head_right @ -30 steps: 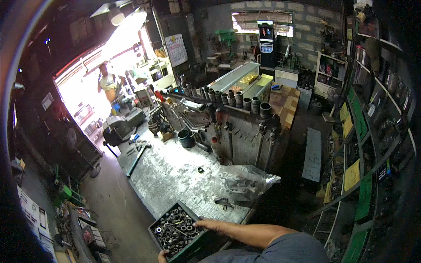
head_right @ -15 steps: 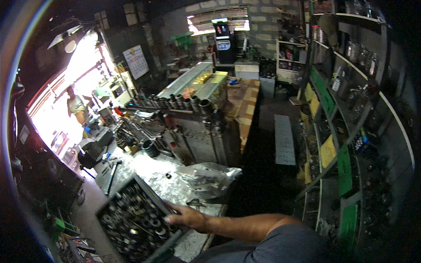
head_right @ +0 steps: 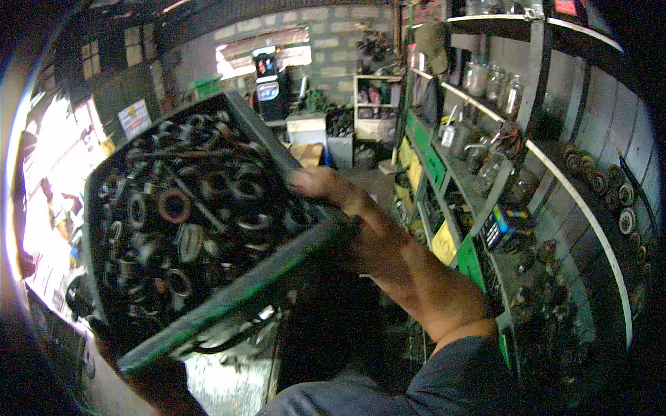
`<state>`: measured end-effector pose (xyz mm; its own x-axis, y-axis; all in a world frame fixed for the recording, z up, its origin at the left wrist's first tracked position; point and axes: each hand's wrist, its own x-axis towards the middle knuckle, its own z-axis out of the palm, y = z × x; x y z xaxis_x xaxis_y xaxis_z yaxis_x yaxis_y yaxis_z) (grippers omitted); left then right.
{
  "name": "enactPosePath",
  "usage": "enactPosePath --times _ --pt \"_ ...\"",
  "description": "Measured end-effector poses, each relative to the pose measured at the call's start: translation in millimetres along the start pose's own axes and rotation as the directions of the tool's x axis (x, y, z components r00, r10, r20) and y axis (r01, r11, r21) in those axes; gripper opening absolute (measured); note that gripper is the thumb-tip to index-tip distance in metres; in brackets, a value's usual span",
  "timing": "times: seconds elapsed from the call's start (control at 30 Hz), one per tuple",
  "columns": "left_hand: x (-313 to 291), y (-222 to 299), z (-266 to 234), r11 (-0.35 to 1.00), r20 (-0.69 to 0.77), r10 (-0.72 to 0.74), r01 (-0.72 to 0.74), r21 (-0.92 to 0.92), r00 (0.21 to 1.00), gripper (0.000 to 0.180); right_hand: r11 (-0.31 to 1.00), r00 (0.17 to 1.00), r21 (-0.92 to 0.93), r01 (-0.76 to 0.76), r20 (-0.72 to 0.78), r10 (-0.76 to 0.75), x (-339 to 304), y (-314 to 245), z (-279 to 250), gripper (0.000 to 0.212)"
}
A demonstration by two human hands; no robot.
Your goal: The person sorts a pile of metal fasteners on a workbench, picking them up and placing them into a container. They then move the container under the workbench and later retrieve a wrench from a wall rack.
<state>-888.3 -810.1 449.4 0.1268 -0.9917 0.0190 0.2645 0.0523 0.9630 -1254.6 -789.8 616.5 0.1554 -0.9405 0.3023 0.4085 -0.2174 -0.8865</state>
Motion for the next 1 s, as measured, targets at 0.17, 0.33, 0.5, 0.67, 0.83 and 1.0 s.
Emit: enactPosePath --times 0.17,0.33,0.5,0.67,0.83,1.0 --pt "57 -34 149 0.994 0.175 -0.104 0.106 -0.004 0.979 0.088 0.998 0.854 0.022 -0.065 -0.516 0.067 -41 -1 -134 0.057" --pt "76 -97 285 0.986 0.415 0.012 -0.081 0.149 0.910 0.097 0.997 0.805 -0.068 0.038 -0.590 -0.071 -48 14 -242 0.052" --pt "100 -142 393 0.995 0.586 0.070 -0.013 -0.101 0.808 0.092 1.000 0.702 -0.007 0.015 -0.712 -0.016 -55 35 -303 0.050" --pt "170 -183 462 0.975 0.760 -0.145 0.224 -0.001 0.633 0.114 0.993 0.608 0.069 0.097 -0.794 -0.004 -82 65 -385 0.048" --pt "249 -224 531 0.983 0.883 -0.083 0.184 -0.003 0.462 0.107 0.906 0.591 0.208 0.369 -0.805 -0.056 -122 86 -439 0.047" --pt "295 -263 566 0.932 0.923 -0.127 0.363 -0.014 0.362 0.108 0.996 0.285 0.005 -0.090 -0.958 0.030 -114 117 -445 0.061"
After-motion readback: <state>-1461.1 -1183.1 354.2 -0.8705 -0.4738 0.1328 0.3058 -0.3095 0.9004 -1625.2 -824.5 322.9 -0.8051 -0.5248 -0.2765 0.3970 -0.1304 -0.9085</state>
